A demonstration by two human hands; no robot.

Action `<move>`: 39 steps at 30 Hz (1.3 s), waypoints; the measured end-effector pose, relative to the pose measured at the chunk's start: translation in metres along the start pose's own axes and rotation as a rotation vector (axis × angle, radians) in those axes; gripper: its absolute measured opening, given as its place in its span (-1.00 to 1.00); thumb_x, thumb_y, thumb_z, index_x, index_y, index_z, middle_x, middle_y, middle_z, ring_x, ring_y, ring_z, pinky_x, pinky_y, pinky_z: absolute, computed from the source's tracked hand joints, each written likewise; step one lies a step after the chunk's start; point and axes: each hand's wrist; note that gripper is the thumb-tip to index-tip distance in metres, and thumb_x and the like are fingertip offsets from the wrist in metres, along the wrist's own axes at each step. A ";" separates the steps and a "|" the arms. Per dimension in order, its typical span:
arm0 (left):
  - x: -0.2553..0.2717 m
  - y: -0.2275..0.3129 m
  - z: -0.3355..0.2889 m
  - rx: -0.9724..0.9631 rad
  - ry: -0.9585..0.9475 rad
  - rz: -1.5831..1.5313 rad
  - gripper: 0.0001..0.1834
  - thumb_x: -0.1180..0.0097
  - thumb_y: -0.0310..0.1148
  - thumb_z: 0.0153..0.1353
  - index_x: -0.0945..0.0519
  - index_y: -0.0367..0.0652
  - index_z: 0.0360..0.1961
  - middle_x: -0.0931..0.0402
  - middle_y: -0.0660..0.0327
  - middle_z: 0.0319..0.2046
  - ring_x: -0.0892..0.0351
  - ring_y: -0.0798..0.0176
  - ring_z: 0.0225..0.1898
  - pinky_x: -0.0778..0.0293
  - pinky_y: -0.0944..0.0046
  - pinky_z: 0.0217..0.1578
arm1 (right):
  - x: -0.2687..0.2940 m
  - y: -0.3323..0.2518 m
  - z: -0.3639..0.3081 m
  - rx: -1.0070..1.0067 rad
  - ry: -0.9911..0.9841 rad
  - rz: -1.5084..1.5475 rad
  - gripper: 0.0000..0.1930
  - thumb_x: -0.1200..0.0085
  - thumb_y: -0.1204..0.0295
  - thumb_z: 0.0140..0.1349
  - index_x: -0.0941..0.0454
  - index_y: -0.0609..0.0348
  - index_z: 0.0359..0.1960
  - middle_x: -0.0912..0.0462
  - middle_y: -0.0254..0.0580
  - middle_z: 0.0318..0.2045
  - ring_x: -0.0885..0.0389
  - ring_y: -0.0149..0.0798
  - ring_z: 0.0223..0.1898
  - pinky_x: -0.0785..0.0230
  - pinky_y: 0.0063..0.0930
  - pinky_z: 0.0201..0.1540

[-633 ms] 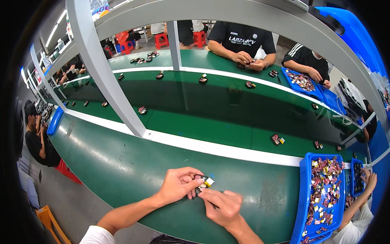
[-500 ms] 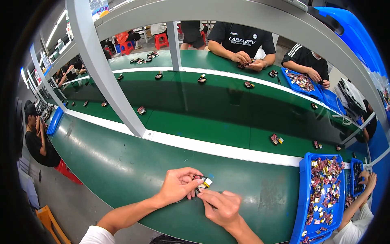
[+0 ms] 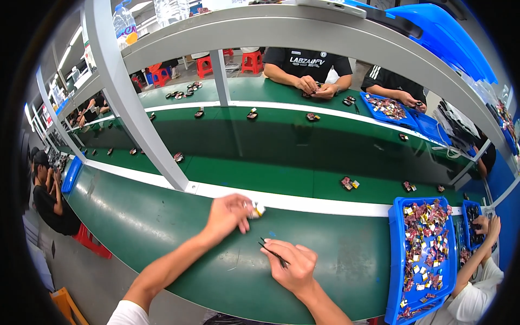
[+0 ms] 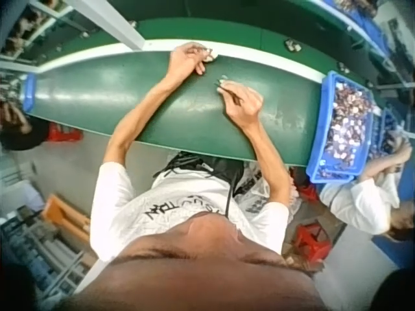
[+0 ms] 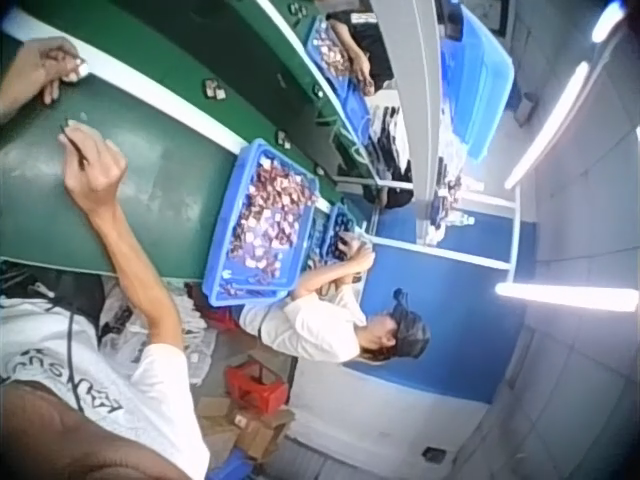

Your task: The recorder is using tweezers to assemble small electronic components on a workbench in a factory setting.

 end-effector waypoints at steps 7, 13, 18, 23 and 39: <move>0.077 -0.003 0.121 -0.405 0.534 0.922 -0.77 -0.25 -0.37 0.26 -0.64 -0.39 -0.26 -0.57 -0.13 -0.26 -0.69 -0.11 -0.46 -0.62 -0.02 -0.47 | -0.003 0.000 0.003 -0.026 -0.007 0.005 -0.82 -0.44 0.59 -0.02 -0.70 0.14 -0.38 -0.80 -0.26 -0.36 -0.76 -0.33 -0.46 -0.38 -0.56 -0.56; -0.015 0.031 0.128 -0.556 0.487 1.140 -0.82 -0.14 -0.36 0.27 -0.68 -0.25 -0.33 -0.58 -0.11 -0.18 -0.67 -0.28 -0.33 -0.60 -0.20 -0.26 | 0.001 0.004 -0.003 -0.009 0.019 -0.027 -0.82 -0.43 0.57 -0.02 -0.71 0.12 -0.37 -0.80 -0.29 -0.36 -0.76 -0.31 -0.46 -0.41 -0.55 -0.55; -0.128 0.019 0.153 -0.556 -0.166 0.787 -0.78 -0.24 -0.33 0.17 -0.75 -0.25 -0.25 -0.71 -0.05 -0.33 -0.73 -0.08 -0.26 -0.62 0.07 -0.17 | 0.001 0.007 -0.004 0.021 0.009 -0.017 -0.82 -0.43 0.59 -0.03 -0.71 0.13 -0.37 -0.80 -0.25 -0.36 -0.71 -0.31 -0.53 -0.40 -0.53 -0.56; -0.197 -0.002 0.161 -0.476 -0.181 0.780 -0.74 -0.36 -0.28 0.11 -0.70 -0.28 -0.32 -0.71 0.01 -0.39 -0.72 -0.08 -0.27 -0.60 0.05 -0.18 | 0.000 0.006 -0.003 -0.011 0.006 -0.042 -0.81 -0.42 0.59 -0.03 -0.70 0.13 -0.36 -0.79 -0.27 -0.38 -0.72 -0.27 -0.52 -0.38 -0.51 -0.56; -0.097 0.015 0.081 -0.105 -0.170 0.325 -0.80 -0.32 -0.47 0.21 -0.56 -0.37 -0.29 -0.63 0.15 -0.57 -0.57 0.35 -0.72 -0.42 0.34 -0.75 | 0.002 -0.001 0.001 -0.091 0.030 0.030 -0.83 -0.43 0.55 0.02 -0.71 0.15 -0.35 -0.78 -0.28 -0.42 -0.60 -0.35 -0.65 -0.33 -0.52 -0.60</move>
Point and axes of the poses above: each hand's wrist, its own z-axis towards the middle knuckle, its own x-axis out of the back of the hand, y = z × x
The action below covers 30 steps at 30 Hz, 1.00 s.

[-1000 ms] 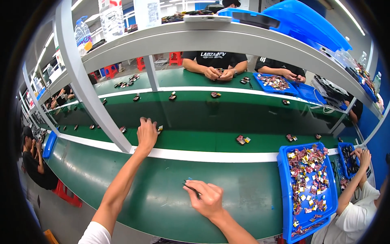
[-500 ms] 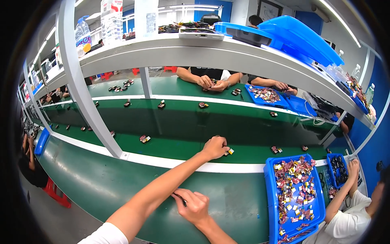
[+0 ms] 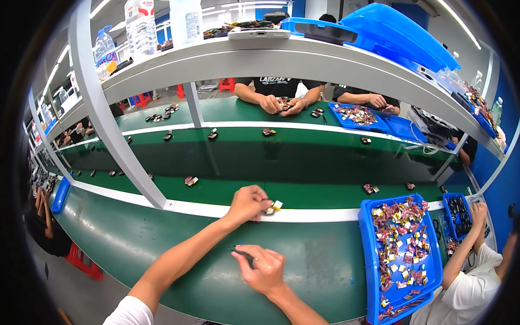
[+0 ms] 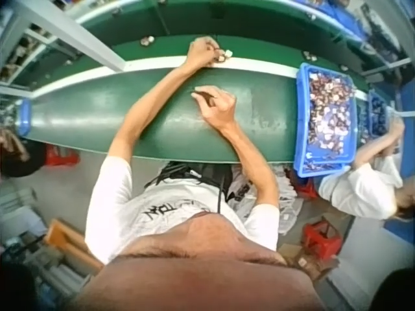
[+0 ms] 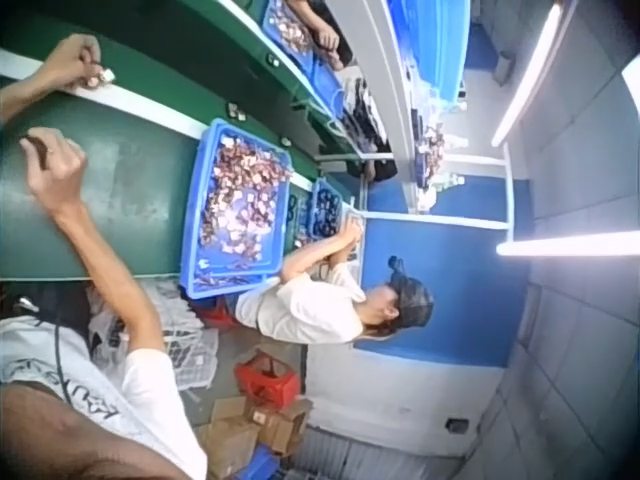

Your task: The recorder is using tweezers to assemble small electronic components on a workbench in a factory setting.

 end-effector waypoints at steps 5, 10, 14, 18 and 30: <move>0.043 -0.007 -0.073 0.135 -0.009 -0.198 -0.80 -0.22 -0.50 0.31 -0.58 -0.45 -0.15 -0.64 0.09 -0.39 -0.58 0.37 -0.64 -0.43 0.41 -0.70 | 0.001 0.003 -0.001 -0.360 0.061 0.160 -0.85 -0.47 0.54 0.05 -0.75 0.23 -0.35 -0.70 -0.36 -0.57 -0.21 -0.64 -0.75 -0.02 -0.60 -0.68; 0.054 -0.019 -0.129 0.178 0.042 -0.232 -0.79 -0.16 -0.49 0.36 -0.61 -0.46 -0.10 -0.66 0.07 -0.39 -0.64 0.34 -0.60 -0.52 0.34 -0.66 | 0.002 0.003 0.001 -0.550 0.065 0.412 -0.87 -0.40 0.63 0.12 -0.70 0.33 -0.31 -0.68 -0.39 -0.46 -0.21 -0.71 -0.68 0.01 -0.71 -0.63; 0.050 -0.019 -0.146 0.163 0.006 -0.305 -0.82 -0.07 -0.52 0.43 -0.55 -0.44 -0.06 -0.60 0.09 -0.33 -0.63 0.35 -0.57 -0.52 0.38 -0.66 | 0.003 0.003 0.002 -0.594 0.012 0.431 -0.89 -0.37 0.67 0.13 -0.69 0.33 -0.33 -0.58 -0.48 -0.57 -0.21 -0.74 -0.67 0.05 -0.72 -0.62; 0.038 -0.022 -0.154 0.128 0.053 -0.315 -0.85 -0.05 -0.55 0.42 -0.55 -0.42 -0.06 -0.58 0.12 -0.32 -0.59 0.39 -0.59 -0.48 0.40 -0.67 | 0.002 0.003 0.000 -0.585 0.001 0.375 -0.89 -0.38 0.67 0.12 -0.69 0.30 -0.33 -0.52 -0.53 -0.62 -0.18 -0.74 -0.68 0.10 -0.70 -0.64; 0.033 -0.022 -0.156 0.035 0.138 -0.269 -0.83 -0.09 -0.54 0.40 -0.55 -0.39 -0.04 -0.62 0.15 -0.36 -0.56 0.45 -0.58 -0.42 0.44 -0.68 | -0.001 0.004 -0.003 -0.479 -0.037 0.126 -0.86 -0.44 0.59 0.04 -0.74 0.25 -0.36 -0.47 -0.50 -0.73 -0.17 -0.70 -0.75 0.11 -0.65 -0.67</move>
Point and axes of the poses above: each hand's wrist, its own z-axis towards the middle knuckle, its own x-axis out of the back of the hand, y = z × x
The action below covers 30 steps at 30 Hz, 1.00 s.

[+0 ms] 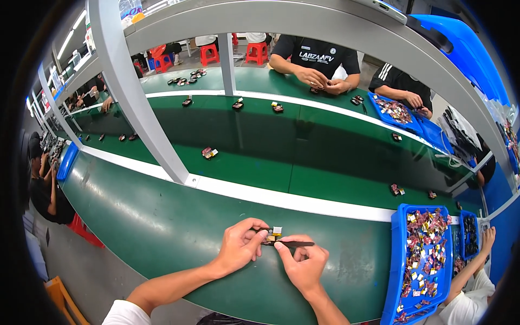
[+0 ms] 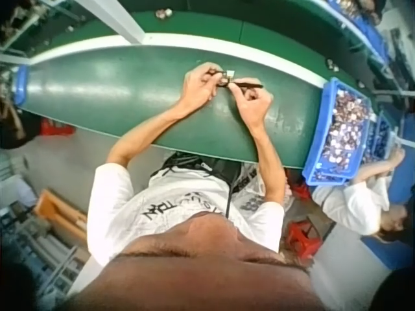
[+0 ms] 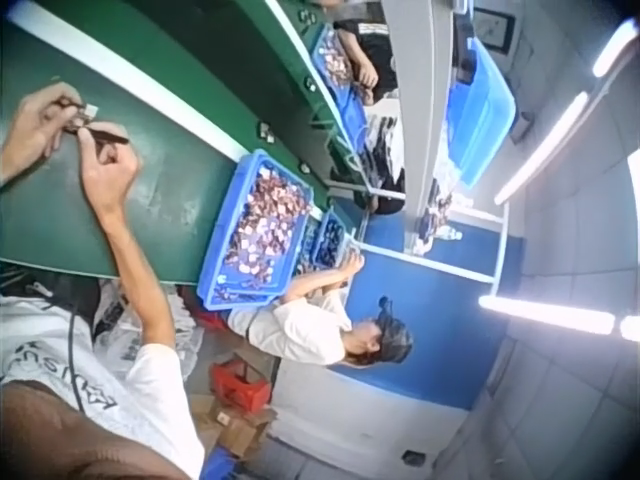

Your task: The recorder is using tweezers to assemble small electronic components on a workbench in a factory setting.

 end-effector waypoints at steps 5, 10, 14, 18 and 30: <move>0.001 -0.003 0.001 -0.009 0.007 -0.009 -0.83 -0.10 -0.54 0.40 -0.55 -0.39 -0.04 -0.62 0.16 -0.33 -0.56 0.46 -0.58 -0.44 0.44 -0.67 | -0.001 -0.004 -0.001 0.057 0.008 -0.065 -0.85 -0.45 0.59 0.02 -0.74 0.23 -0.36 -0.56 -0.44 -0.68 -0.19 -0.68 -0.76 0.08 -0.64 -0.69; 0.000 -0.006 0.001 -0.046 0.023 -0.010 -0.83 -0.10 -0.53 0.40 -0.55 -0.36 -0.04 -0.62 0.17 -0.34 -0.57 0.46 -0.57 -0.44 0.45 -0.68 | 0.000 -0.005 -0.002 0.044 0.012 -0.066 -0.84 -0.46 0.59 0.01 -0.74 0.22 -0.36 -0.62 -0.40 -0.64 -0.22 -0.67 -0.76 0.04 -0.64 -0.69; -0.001 -0.006 0.001 -0.039 0.025 -0.004 -0.83 -0.11 -0.53 0.40 -0.56 -0.35 -0.04 -0.62 0.17 -0.34 -0.57 0.46 -0.57 -0.44 0.45 -0.68 | 0.000 -0.004 -0.002 0.072 0.012 -0.090 -0.85 -0.46 0.58 0.02 -0.74 0.23 -0.36 -0.60 -0.40 -0.65 -0.22 -0.67 -0.76 0.05 -0.64 -0.69; -0.002 -0.005 0.001 -0.044 0.016 -0.008 -0.84 -0.10 -0.53 0.41 -0.55 -0.36 -0.04 -0.61 0.18 -0.34 -0.57 0.47 -0.56 -0.44 0.45 -0.67 | 0.003 0.002 -0.003 -0.009 -0.021 -0.037 -0.85 -0.45 0.58 0.05 -0.72 0.28 -0.35 -0.53 -0.47 -0.68 -0.20 -0.71 -0.74 0.07 -0.66 -0.68; -0.001 -0.003 -0.003 -0.163 -0.006 -0.029 -0.84 -0.09 -0.59 0.39 -0.56 -0.39 -0.04 -0.61 0.16 -0.30 -0.58 0.45 -0.54 -0.45 0.47 -0.65 | 0.011 -0.010 0.007 -0.430 -0.066 0.400 -0.84 -0.32 0.68 0.17 -0.62 0.44 -0.23 -0.73 -0.09 -0.36 -0.70 -0.42 -0.35 -0.53 -0.64 -0.31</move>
Point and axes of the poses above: each hand's wrist, its own z-axis towards the middle knuckle, its own x-axis out of the back of the hand, y = z × x
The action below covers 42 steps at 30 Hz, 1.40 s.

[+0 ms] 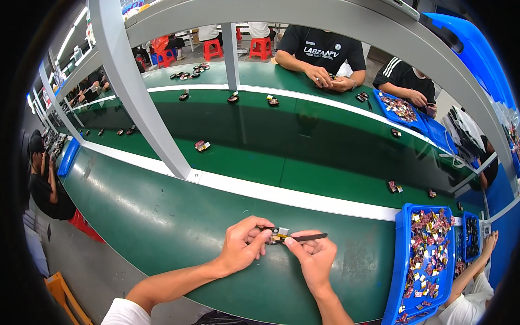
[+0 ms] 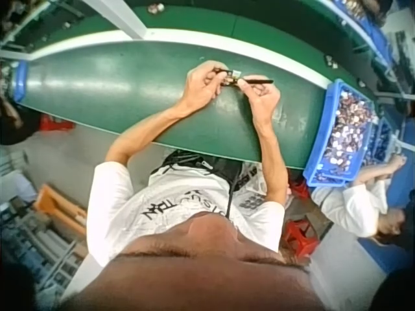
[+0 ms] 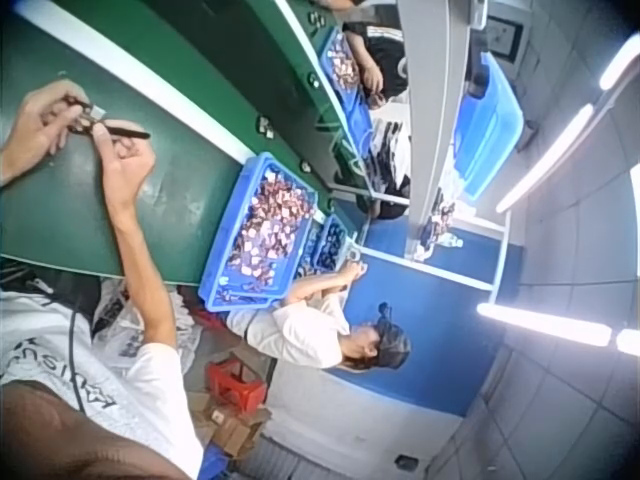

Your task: The recorder is using tweezers to assemble small electronic components on a workbench in a factory setting.

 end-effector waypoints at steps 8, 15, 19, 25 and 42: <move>0.001 0.000 -0.001 -0.032 -0.011 0.013 -0.83 -0.10 -0.59 0.39 -0.56 -0.39 -0.03 -0.61 0.14 -0.30 -0.61 0.42 -0.53 -0.46 0.46 -0.65 | -0.002 0.000 0.001 0.021 0.009 0.012 -0.86 -0.33 0.61 0.17 -0.63 0.29 -0.26 -0.71 -0.21 -0.48 -0.35 -0.67 -0.68 0.02 -0.75 -0.68; 0.001 0.001 0.000 0.001 -0.054 -0.066 -0.78 -0.11 -0.58 0.40 -0.56 -0.42 0.02 -0.57 0.13 -0.28 -0.65 0.36 -0.48 -0.55 0.42 -0.62 | -0.003 0.000 0.000 0.017 0.008 0.021 -0.87 -0.31 0.60 0.18 -0.63 0.30 -0.26 -0.76 -0.08 -0.42 -0.34 -0.69 -0.69 0.04 -0.75 -0.69; 0.002 0.001 0.000 -0.021 -0.055 -0.054 -0.78 -0.11 -0.59 0.39 -0.55 -0.42 0.02 -0.56 0.13 -0.27 -0.66 0.35 -0.47 -0.55 0.42 -0.62 | -0.002 -0.001 0.000 0.021 -0.003 0.031 -0.87 -0.31 0.59 0.18 -0.62 0.30 -0.27 -0.76 -0.06 -0.42 -0.34 -0.69 -0.69 0.05 -0.75 -0.69; 0.001 -0.001 -0.002 -0.049 -0.019 -0.078 -0.82 -0.13 -0.59 0.37 -0.60 -0.39 -0.03 -0.55 0.13 -0.25 -0.62 0.39 -0.52 -0.52 0.43 -0.63 | -0.002 0.001 0.001 0.021 -0.009 0.058 -0.87 -0.31 0.59 0.18 -0.62 0.30 -0.27 -0.76 -0.03 -0.42 -0.32 -0.69 -0.70 0.06 -0.75 -0.69; 0.009 -0.004 0.004 0.109 -0.101 -0.188 -0.77 -0.11 -0.51 0.42 -0.57 -0.42 0.02 -0.62 0.07 -0.30 -0.65 0.33 -0.51 -0.54 0.40 -0.61 | -0.004 0.004 0.001 0.076 -0.012 0.085 -0.86 -0.30 0.69 0.18 -0.60 0.34 -0.26 -0.74 -0.13 -0.44 -0.54 -0.62 -0.56 -0.19 -0.76 -0.59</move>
Point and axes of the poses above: each hand's wrist, its own z-axis towards the middle knuckle, its own x-axis out of the back of the hand, y = z × x
